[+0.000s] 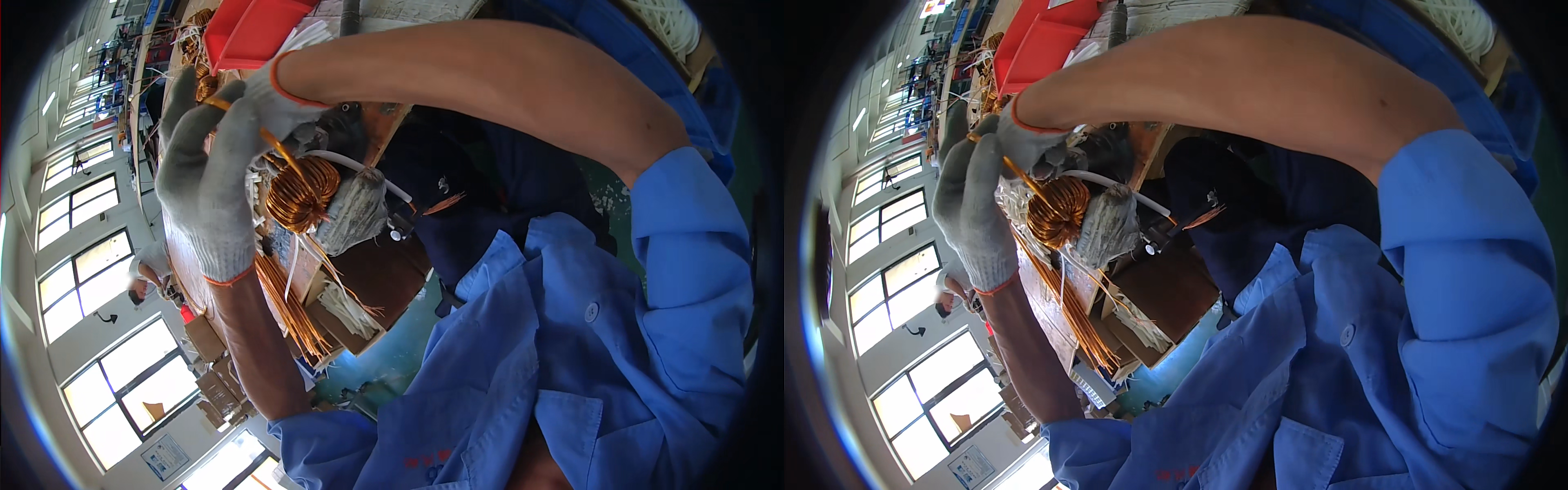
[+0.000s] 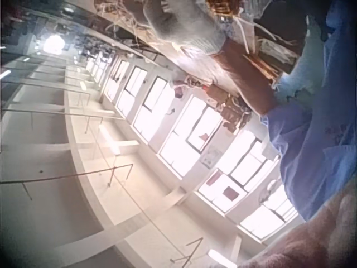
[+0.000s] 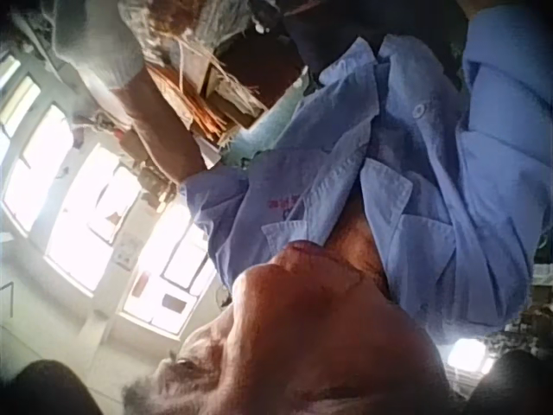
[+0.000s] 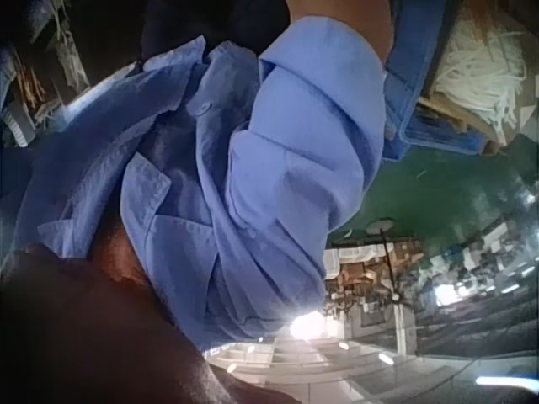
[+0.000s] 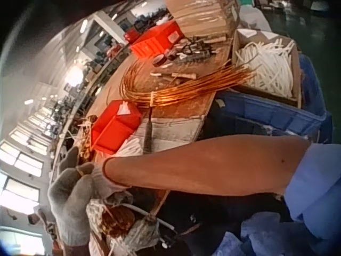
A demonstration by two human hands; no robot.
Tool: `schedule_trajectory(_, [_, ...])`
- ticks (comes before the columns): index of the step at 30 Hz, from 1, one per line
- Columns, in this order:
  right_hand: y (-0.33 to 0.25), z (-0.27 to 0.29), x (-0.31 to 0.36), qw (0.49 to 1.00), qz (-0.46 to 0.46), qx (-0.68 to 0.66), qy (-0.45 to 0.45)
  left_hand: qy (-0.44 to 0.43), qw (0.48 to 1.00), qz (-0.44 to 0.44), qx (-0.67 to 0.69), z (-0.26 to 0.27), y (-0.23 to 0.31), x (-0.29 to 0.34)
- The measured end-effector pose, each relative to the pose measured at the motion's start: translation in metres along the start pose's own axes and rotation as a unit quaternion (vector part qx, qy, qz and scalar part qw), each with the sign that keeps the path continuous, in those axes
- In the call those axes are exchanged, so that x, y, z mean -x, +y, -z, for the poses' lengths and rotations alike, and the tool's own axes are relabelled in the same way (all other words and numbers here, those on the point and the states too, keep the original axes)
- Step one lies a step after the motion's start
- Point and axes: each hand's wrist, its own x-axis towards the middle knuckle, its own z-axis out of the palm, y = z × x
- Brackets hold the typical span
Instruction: The person is winding or assembling copper coils for an electric motor stator at a workbench.
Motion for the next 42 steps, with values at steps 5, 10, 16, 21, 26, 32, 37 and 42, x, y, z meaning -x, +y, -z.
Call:
schedule_trajectory(5, [-0.027, -0.001, 0.018, 0.992, -0.108, 0.055, -0.038, 0.037, 0.991, 0.093, 0.086, -0.008, 0.013, 0.014])
schedule_trajectory(10, [-0.019, -0.017, 0.141, 0.906, -0.048, -0.003, 0.420, 0.040, 0.979, 0.161, 0.114, -0.008, 0.012, -0.002])
schedule_trajectory(16, [-0.060, -0.091, 0.222, 0.901, 0.108, 0.271, 0.322, 0.041, 0.927, 0.226, 0.297, 0.006, -0.013, -0.015])
schedule_trajectory(21, [-0.066, -0.091, 0.194, 0.864, 0.079, 0.404, 0.290, 0.031, 0.848, 0.366, 0.381, -0.021, -0.026, -0.023])
schedule_trajectory(26, [-0.080, -0.096, 0.188, 0.840, 0.042, 0.487, 0.236, -0.043, 0.748, 0.402, 0.527, -0.002, -0.056, -0.003])
schedule_trajectory(32, [-0.074, -0.097, 0.188, 0.813, 0.074, 0.525, 0.241, -0.044, 0.799, 0.415, 0.433, -0.022, -0.053, -0.010])
schedule_trajectory(37, [-0.069, -0.088, 0.185, 0.861, 0.152, 0.433, 0.219, -0.059, 0.789, 0.326, 0.517, -0.004, -0.059, 0.001])
schedule_trajectory(42, [-0.061, -0.090, 0.184, 0.857, 0.185, 0.417, 0.238, 0.019, 0.886, 0.246, 0.392, -0.016, -0.016, 0.009])
